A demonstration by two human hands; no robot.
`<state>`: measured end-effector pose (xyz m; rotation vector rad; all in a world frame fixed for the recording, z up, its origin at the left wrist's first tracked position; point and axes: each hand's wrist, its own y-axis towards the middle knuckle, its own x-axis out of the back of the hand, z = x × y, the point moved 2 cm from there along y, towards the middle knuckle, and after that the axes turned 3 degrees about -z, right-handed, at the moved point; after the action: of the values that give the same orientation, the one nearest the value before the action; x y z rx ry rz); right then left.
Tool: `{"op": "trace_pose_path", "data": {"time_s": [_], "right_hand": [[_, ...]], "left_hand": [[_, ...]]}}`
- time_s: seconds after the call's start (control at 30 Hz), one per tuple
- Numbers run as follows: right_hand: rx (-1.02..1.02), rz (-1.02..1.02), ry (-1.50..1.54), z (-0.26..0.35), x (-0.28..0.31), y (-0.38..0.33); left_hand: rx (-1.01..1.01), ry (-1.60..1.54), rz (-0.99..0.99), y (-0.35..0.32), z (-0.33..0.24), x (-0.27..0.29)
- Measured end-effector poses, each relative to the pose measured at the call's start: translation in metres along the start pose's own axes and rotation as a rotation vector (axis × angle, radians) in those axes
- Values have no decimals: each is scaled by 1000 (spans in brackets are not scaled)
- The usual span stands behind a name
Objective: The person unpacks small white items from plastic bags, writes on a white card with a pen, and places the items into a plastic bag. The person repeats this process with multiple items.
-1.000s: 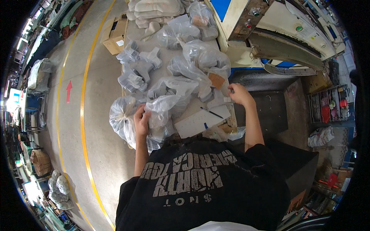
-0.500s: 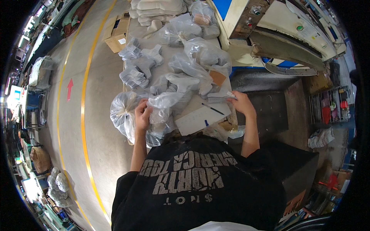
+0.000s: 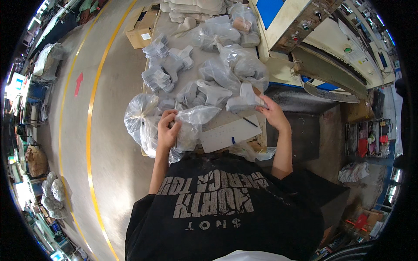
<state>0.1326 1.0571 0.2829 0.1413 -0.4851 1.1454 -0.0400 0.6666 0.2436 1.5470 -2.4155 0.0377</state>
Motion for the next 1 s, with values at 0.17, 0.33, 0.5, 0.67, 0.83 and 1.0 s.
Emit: {"op": "trace_pose_path", "data": {"time_s": [0.17, 0.33, 0.5, 0.67, 0.83, 1.0], "right_hand": [[49, -43, -202, -97, -23, -11], [163, -137, -526, -121, -37, -24], [-91, -168, -436, -115, -37, -60], [81, 393, -407, -150, -35, -139], [-221, 533, -140, -164, -5, -145], [-490, 489, -93, -136, 67, -123]], "left_hand": [[75, -78, -97, -15, -3, 1], [144, -156, -238, -42, -12, -6], [315, -331, -358, -73, -40, -41], [484, -494, -430, -91, -61, -87], [511, -487, -489, -99, -56, -106], [345, -300, -629, -88, -43, -82]]}}
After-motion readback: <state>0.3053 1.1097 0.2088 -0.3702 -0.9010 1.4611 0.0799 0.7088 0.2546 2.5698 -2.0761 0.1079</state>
